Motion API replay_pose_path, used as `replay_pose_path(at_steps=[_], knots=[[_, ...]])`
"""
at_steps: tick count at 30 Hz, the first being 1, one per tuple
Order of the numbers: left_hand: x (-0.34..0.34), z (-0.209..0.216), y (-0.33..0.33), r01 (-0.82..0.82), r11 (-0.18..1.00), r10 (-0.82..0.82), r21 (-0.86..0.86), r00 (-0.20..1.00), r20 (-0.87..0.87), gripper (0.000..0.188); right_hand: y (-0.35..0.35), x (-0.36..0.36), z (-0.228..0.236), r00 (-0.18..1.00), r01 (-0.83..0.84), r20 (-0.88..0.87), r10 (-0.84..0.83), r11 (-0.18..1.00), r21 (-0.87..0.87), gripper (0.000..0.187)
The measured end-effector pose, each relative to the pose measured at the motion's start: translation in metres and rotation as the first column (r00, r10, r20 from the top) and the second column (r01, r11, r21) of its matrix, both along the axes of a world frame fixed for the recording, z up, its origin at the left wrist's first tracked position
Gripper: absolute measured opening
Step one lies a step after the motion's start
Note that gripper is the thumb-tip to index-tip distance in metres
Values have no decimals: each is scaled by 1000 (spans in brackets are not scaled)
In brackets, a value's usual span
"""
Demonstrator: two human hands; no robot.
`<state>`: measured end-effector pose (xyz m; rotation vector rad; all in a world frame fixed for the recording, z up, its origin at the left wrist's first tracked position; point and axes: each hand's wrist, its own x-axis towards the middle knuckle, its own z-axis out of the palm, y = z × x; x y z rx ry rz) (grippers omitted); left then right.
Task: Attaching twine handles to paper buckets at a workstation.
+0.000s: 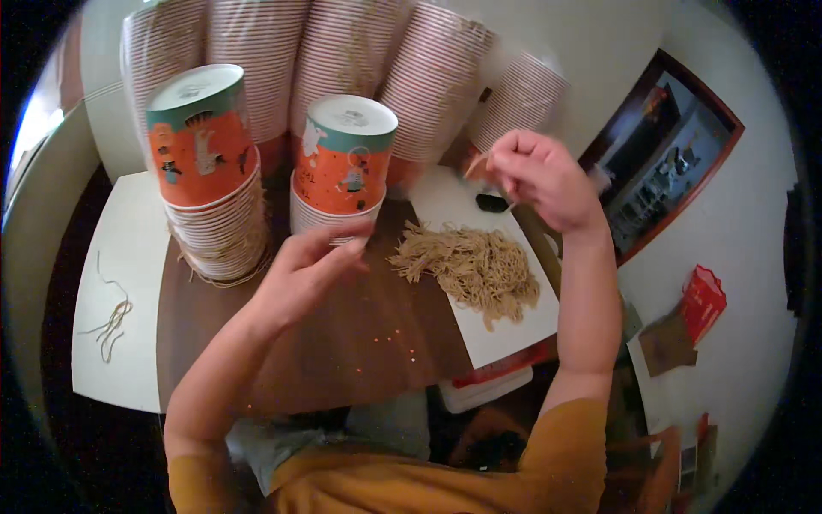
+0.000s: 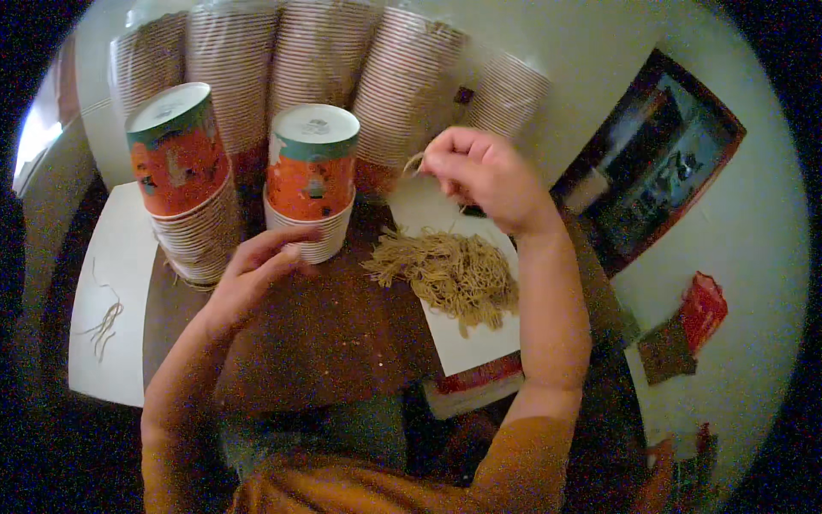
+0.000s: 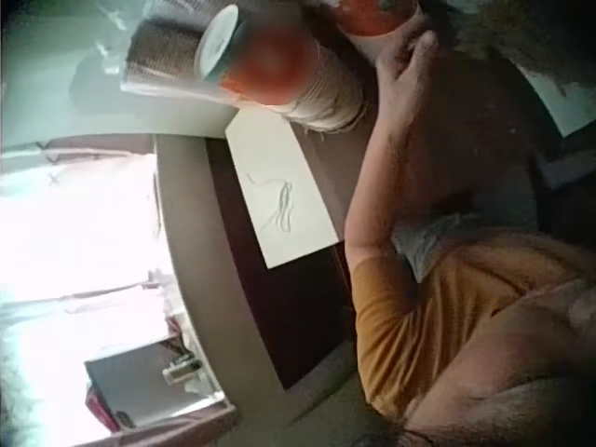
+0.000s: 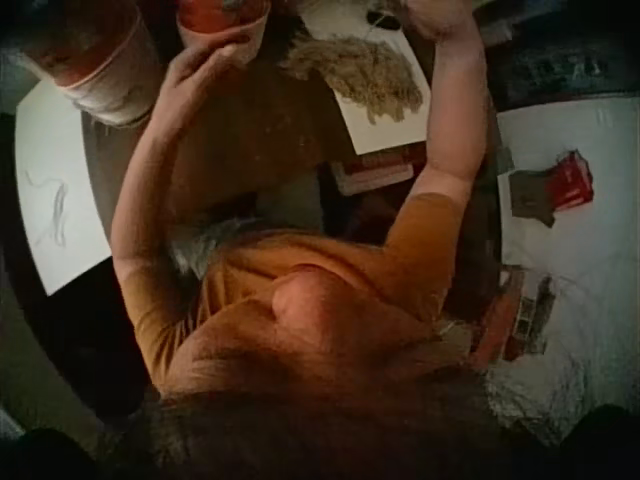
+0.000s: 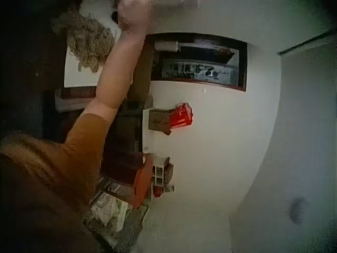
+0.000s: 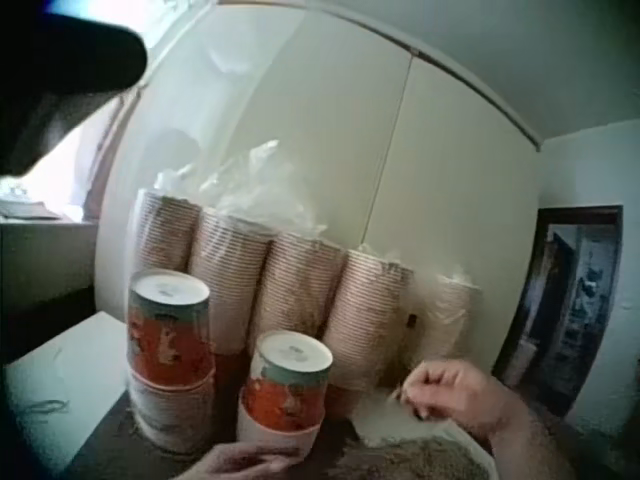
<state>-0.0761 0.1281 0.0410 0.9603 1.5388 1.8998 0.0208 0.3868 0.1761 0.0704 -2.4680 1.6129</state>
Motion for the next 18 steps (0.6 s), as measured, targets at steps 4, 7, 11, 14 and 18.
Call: replay_pose_path(at_steps=[4,7,11,14,18], knots=[[11,-1,20,209,977,-213,51,973,88,49,-30,14,-9,987,-132,98,126,990,57,12],[31,-10,21,413,895,-445,169,806,391,49,-32,19,-31,974,-172,147,175,985,-30,11],[45,-16,18,455,864,-488,215,655,576,42,-24,24,-47,965,-172,188,185,982,-82,9],[45,-15,18,418,908,-373,-32,841,392,29,-12,23,-56,957,-160,225,182,981,-112,11],[47,-3,16,302,938,-255,-170,934,252,21,-6,24,-75,974,0,215,-66,956,293,25]])
